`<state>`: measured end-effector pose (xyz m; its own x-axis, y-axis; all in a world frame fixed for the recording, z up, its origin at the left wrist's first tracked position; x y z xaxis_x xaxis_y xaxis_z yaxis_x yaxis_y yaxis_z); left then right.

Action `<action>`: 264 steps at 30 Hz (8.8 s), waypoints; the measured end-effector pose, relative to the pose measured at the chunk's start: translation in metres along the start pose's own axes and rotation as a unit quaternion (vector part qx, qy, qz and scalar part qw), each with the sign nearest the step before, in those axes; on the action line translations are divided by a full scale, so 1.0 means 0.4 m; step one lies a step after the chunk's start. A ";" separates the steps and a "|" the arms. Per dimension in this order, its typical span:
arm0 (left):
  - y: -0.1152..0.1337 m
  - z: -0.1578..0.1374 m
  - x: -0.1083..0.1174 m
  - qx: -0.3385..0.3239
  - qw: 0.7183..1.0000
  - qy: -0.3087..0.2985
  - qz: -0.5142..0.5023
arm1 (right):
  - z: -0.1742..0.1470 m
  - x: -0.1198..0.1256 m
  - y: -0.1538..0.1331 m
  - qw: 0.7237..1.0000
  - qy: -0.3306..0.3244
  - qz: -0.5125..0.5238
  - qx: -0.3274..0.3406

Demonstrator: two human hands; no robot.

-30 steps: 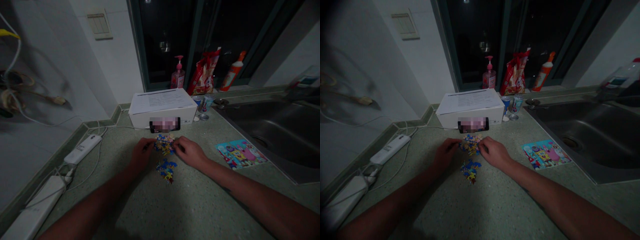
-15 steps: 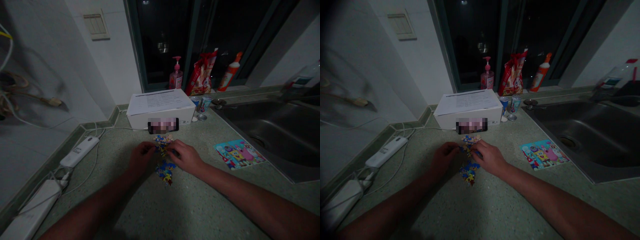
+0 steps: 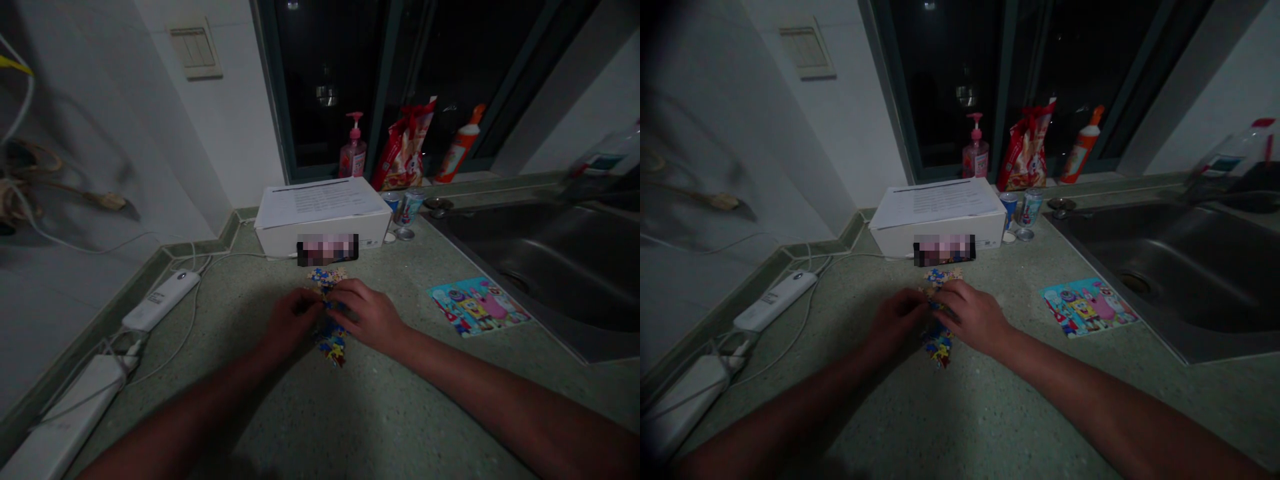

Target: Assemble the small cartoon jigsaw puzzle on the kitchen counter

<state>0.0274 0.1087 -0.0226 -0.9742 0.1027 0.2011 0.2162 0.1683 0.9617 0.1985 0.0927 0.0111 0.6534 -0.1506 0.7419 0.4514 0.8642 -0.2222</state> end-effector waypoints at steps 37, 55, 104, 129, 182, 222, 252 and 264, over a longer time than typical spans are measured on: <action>0.018 0.012 0.075 -0.060 0.987 0.099 0.110 | -0.090 0.094 0.247 0.977 0.058 -0.091 -0.183; 0.002 0.018 0.077 -0.036 0.988 0.093 0.117 | -0.110 0.075 0.288 0.965 -0.019 -0.135 -0.226; 0.027 0.033 0.054 -0.157 0.875 0.132 0.438 | -0.079 0.066 0.167 0.994 0.032 0.020 -0.097; 0.020 0.026 0.050 -0.144 0.890 0.103 0.420 | -0.081 0.067 0.111 0.997 0.011 0.031 -0.073; 0.025 -0.055 0.065 -0.144 0.951 0.104 0.253 | -0.071 0.063 0.113 0.996 0.052 -0.005 -0.069; 0.035 -0.019 -0.001 -0.045 0.989 0.059 0.128 | -0.021 0.043 0.012 0.999 0.039 0.002 0.034; 0.027 0.021 0.052 -0.065 0.988 0.094 0.101 | -0.027 0.072 0.044 0.996 0.082 -0.021 0.027; 0.010 0.046 0.096 -0.042 0.975 0.143 0.163 | -0.058 0.117 0.110 0.987 0.142 -0.069 -0.028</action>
<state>-0.0080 0.1315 -0.0145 -0.8357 -0.1430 0.5302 0.5224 0.0906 0.8479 0.2628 0.1125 0.0214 0.7242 -0.3994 0.5621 0.5748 0.8000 -0.1720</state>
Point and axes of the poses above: each hand's wrist, its own z-axis towards the middle knuckle, its own x-axis out of the back of the hand, y = z × x, the point moved 7 cm from there along z, towards the middle knuckle, and after that the axes turned 14 degrees about x, right-handed, at the moved point
